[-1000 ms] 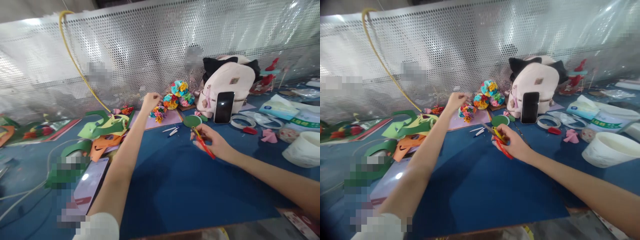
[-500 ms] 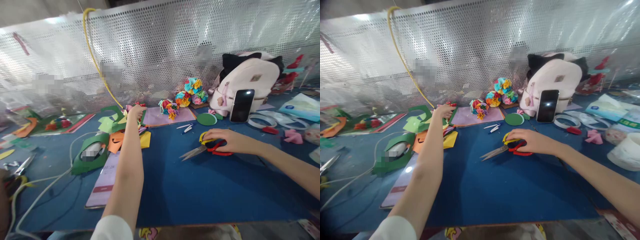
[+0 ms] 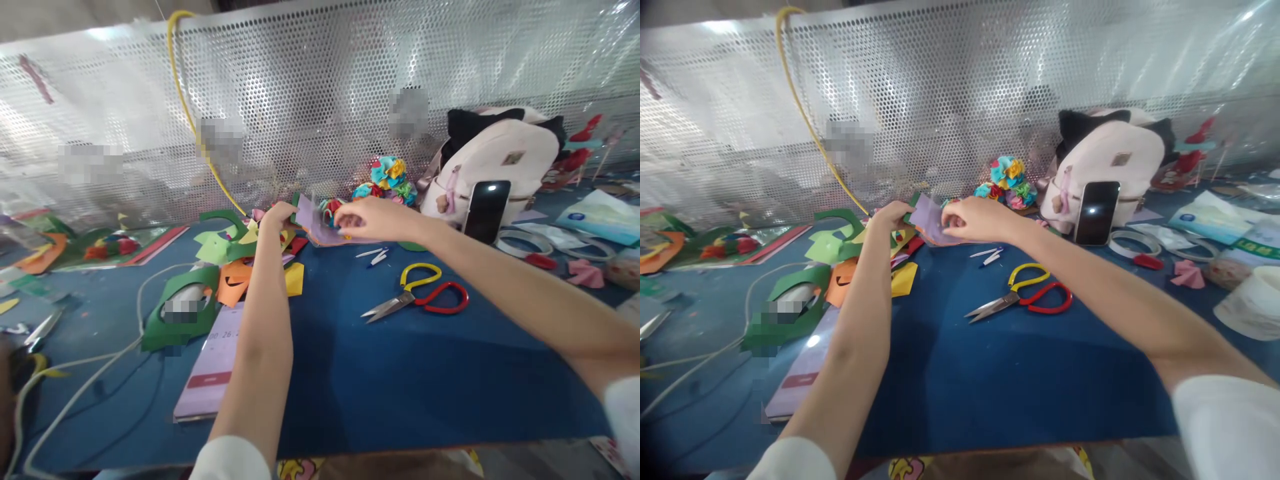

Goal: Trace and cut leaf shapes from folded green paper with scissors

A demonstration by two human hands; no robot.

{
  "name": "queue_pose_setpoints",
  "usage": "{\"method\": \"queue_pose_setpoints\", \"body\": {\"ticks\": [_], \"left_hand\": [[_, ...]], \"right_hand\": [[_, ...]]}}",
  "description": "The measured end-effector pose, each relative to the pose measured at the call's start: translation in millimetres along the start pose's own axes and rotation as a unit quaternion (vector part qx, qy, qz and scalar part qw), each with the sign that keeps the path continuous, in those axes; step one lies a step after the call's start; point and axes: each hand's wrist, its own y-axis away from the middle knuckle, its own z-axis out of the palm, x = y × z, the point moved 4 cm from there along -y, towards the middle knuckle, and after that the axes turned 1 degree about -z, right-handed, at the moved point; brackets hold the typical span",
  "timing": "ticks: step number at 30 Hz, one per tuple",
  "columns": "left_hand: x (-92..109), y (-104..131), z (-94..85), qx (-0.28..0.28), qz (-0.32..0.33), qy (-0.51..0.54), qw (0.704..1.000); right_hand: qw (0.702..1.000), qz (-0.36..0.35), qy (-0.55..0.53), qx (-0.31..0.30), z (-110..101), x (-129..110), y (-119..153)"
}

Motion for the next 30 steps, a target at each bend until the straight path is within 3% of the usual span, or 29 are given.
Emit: {"method": "queue_pose_setpoints", "body": {"ticks": [4, 9, 13, 18, 24, 30], "left_hand": [[10.6, 0.9, 7.9, -0.052, 0.016, 0.019, 0.998], [20.0, 1.1, 14.5, -0.103, 0.021, 0.009, 0.994], [22.6, 6.5, 22.0, -0.148, 0.027, -0.017, 0.989], [23.1, 11.4, 30.2, -0.172, 0.035, -0.031, 0.984], [21.6, 4.2, 30.3, -0.111, 0.039, -0.032, 0.993], [13.1, 5.3, 32.4, -0.133, -0.007, -0.04, 0.99]], "right_hand": [[0.993, 0.064, -0.022, 0.096, 18.4, 7.9, -56.1], [0.977, 0.148, -0.117, 0.098, 40.9, 42.3, -89.7], [0.963, 0.211, -0.164, 0.04, 55.4, 67.0, -87.4], [0.95, 0.233, -0.202, -0.036, 64.7, 85.0, -73.3], [0.949, 0.219, -0.225, -0.037, 64.5, 94.3, -72.8], [0.946, 0.203, -0.252, -0.01, 67.1, 87.6, -77.9]]}}
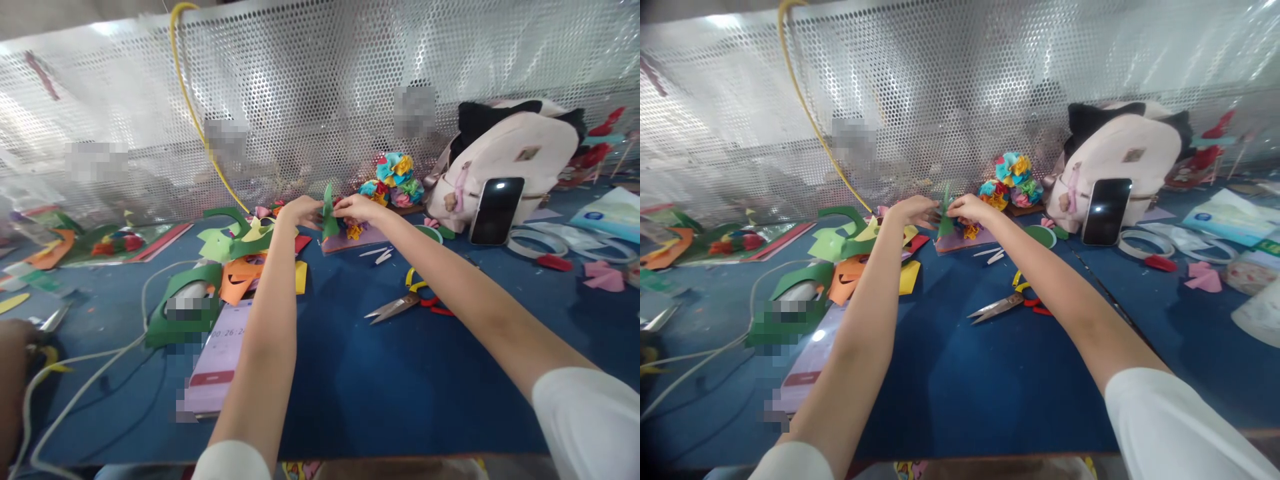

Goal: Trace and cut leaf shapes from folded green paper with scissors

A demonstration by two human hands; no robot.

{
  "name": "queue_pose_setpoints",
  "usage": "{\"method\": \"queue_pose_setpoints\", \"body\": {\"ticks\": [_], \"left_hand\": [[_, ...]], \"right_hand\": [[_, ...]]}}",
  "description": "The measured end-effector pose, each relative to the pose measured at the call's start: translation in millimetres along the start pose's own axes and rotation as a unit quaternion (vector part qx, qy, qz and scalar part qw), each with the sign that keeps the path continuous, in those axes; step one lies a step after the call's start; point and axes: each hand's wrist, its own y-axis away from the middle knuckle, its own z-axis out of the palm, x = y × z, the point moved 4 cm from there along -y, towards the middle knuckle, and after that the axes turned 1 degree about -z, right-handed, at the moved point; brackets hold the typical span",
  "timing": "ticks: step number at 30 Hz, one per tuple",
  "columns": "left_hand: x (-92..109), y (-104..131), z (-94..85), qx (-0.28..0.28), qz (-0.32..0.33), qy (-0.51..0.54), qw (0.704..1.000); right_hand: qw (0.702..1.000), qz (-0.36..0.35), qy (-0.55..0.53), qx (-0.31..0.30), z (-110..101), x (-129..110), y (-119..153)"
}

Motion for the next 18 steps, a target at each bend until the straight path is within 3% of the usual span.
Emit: {"method": "queue_pose_setpoints", "body": {"ticks": [6, 18], "left_hand": [[1.0, 1.0, 3.0, 0.009, -0.005, 0.014, 1.0], [7.0, -2.1, 7.7, 0.012, 0.006, 0.007, 1.0]], "right_hand": [[0.998, -0.047, -0.014, 0.039, 8.9, -8.5, -0.3], [0.996, -0.049, 0.044, 0.066, 8.4, -7.1, -5.9]]}}
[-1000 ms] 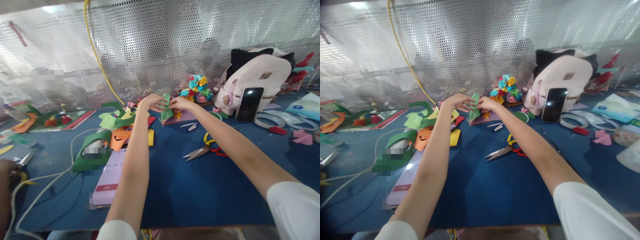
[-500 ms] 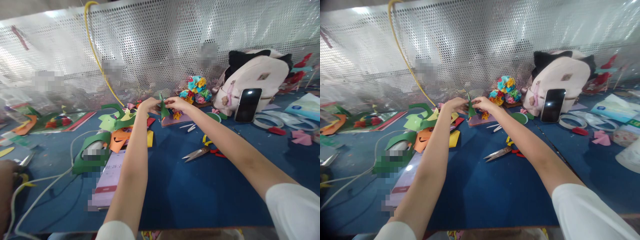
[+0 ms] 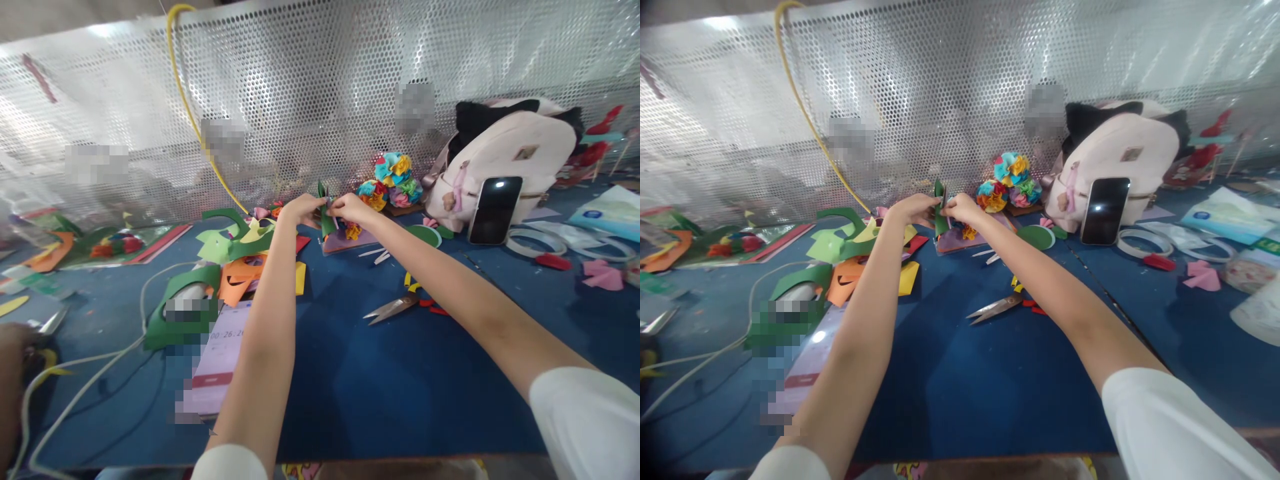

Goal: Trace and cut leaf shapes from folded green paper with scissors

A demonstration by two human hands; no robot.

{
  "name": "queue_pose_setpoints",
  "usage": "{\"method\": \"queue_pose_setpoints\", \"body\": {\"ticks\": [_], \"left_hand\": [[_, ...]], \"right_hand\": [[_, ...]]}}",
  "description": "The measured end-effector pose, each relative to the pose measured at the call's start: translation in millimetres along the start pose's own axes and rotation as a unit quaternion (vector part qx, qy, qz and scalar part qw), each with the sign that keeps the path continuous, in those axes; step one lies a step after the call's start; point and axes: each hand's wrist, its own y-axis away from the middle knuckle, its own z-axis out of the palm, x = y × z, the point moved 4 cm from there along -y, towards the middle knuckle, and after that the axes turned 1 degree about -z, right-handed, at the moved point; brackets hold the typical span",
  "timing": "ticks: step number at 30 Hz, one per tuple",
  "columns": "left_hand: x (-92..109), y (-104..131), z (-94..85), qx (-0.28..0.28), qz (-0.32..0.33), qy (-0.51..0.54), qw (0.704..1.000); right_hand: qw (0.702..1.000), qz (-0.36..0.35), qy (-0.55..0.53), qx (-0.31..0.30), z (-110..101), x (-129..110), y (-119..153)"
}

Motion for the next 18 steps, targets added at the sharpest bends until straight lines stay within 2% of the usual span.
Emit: {"method": "queue_pose_setpoints", "body": {"ticks": [10, 18], "left_hand": [[-2.4, -2.8, -3.5, 0.002, 0.013, -0.011, 1.0], [-2.0, 0.0, -5.1, 0.009, 0.023, -0.021, 0.999]], "right_hand": [[0.999, -0.025, 0.031, 0.026, -6.3, -0.1, -0.7], [0.992, -0.087, 0.081, 0.048, -10.7, -0.4, -7.6]]}}
